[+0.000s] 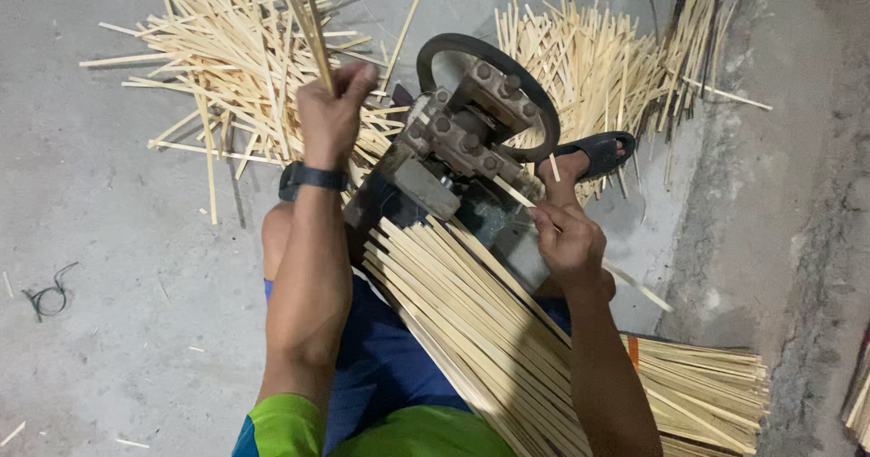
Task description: The person feeds individual bamboo sticks into a motorized machine by hand and pulls them through, then adds them to a large bundle resting on their lap.
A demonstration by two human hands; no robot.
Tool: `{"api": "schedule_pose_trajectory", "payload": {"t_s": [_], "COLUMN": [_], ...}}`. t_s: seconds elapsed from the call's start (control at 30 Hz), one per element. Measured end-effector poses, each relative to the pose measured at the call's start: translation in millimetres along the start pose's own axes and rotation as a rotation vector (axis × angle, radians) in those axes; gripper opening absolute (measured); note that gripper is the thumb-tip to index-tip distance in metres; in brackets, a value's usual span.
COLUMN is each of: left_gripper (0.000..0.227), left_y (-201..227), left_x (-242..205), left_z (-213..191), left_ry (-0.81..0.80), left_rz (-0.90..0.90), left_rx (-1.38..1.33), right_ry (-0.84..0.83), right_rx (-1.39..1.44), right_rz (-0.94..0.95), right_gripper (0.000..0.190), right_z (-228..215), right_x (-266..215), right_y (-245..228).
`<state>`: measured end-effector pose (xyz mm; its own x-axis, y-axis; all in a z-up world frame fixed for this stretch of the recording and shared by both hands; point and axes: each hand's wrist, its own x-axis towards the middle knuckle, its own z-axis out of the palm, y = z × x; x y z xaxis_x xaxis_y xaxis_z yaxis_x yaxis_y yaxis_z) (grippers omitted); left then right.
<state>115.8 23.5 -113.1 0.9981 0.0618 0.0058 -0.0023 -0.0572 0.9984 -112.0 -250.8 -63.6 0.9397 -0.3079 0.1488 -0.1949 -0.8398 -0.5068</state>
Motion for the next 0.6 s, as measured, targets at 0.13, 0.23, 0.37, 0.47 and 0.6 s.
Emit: {"api": "schedule_pose_trajectory", "payload": {"t_s": [0.13, 0.23, 0.37, 0.47, 0.6], "left_gripper": [0.027, 0.025, 0.026, 0.03, 0.036], "left_y": [-25, -26, -21, -22, -28], "left_x": [4, 7, 9, 14, 23], "left_z": [22, 32, 28, 25, 12], "left_ry": [-0.129, -0.158, -0.124, -0.127, -0.062], "left_rz": [-0.166, -0.145, -0.197, -0.087, -0.097], "left_rx": [-0.264, -0.366, -0.423, -0.512, -0.328], "right_ry": [0.036, 0.019, -0.475, -0.732, -0.606], "right_rx": [-0.024, -0.059, 0.011, -0.168, -0.011], "right_rz": [-0.087, -0.103, 0.337, 0.246, 0.345], "right_gripper": [0.015, 0.015, 0.019, 0.018, 0.021], "right_z": [9, 15, 14, 8, -1], "right_x": [2, -11, -38, -64, -86], "right_y": [5, 29, 65, 68, 61]}}
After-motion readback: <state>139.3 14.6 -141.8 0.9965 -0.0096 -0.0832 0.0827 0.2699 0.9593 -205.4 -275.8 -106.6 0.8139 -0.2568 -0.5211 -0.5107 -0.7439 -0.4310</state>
